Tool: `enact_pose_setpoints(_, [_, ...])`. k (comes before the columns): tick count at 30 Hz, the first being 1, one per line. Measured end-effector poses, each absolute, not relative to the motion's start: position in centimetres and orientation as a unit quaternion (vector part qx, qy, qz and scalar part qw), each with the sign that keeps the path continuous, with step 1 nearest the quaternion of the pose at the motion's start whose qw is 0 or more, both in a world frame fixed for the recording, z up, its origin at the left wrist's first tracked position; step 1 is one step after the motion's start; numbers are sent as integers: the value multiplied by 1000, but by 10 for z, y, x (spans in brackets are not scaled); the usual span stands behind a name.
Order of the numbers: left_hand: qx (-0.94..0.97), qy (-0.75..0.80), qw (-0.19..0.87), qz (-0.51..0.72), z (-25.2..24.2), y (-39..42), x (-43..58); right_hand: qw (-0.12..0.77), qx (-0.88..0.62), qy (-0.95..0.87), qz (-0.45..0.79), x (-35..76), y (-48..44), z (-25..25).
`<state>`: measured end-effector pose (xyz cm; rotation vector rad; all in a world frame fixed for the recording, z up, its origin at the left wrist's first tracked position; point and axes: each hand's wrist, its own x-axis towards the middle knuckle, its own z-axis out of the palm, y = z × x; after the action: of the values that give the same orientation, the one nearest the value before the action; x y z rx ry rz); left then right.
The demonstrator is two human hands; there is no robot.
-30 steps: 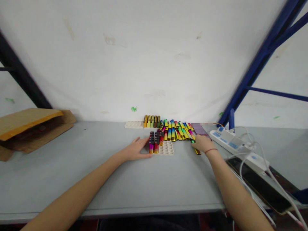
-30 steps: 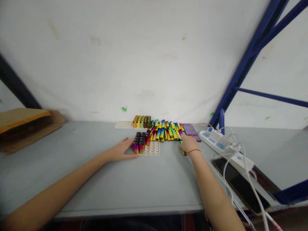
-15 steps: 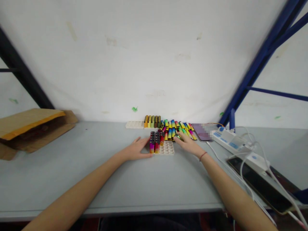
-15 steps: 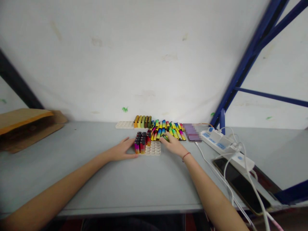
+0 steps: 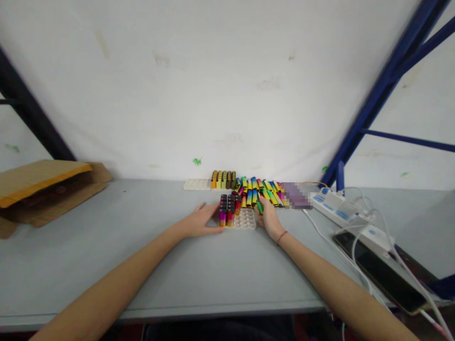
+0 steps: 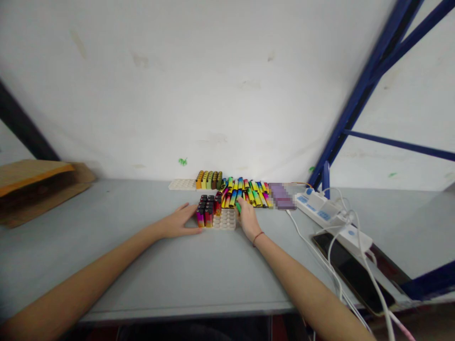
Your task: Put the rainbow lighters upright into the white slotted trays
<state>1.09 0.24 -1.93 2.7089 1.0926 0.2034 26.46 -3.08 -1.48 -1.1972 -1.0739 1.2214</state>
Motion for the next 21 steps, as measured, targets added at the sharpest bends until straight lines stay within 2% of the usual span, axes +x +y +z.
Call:
enact_pose_setpoints(6, [922, 367, 100, 70, -23, 5, 9, 505, -531, -392, 556, 266, -31, -8])
enact_pose_setpoints(21, [922, 364, 107, 74, -22, 4, 10, 539, -508, -334, 583, 271, -30, -7])
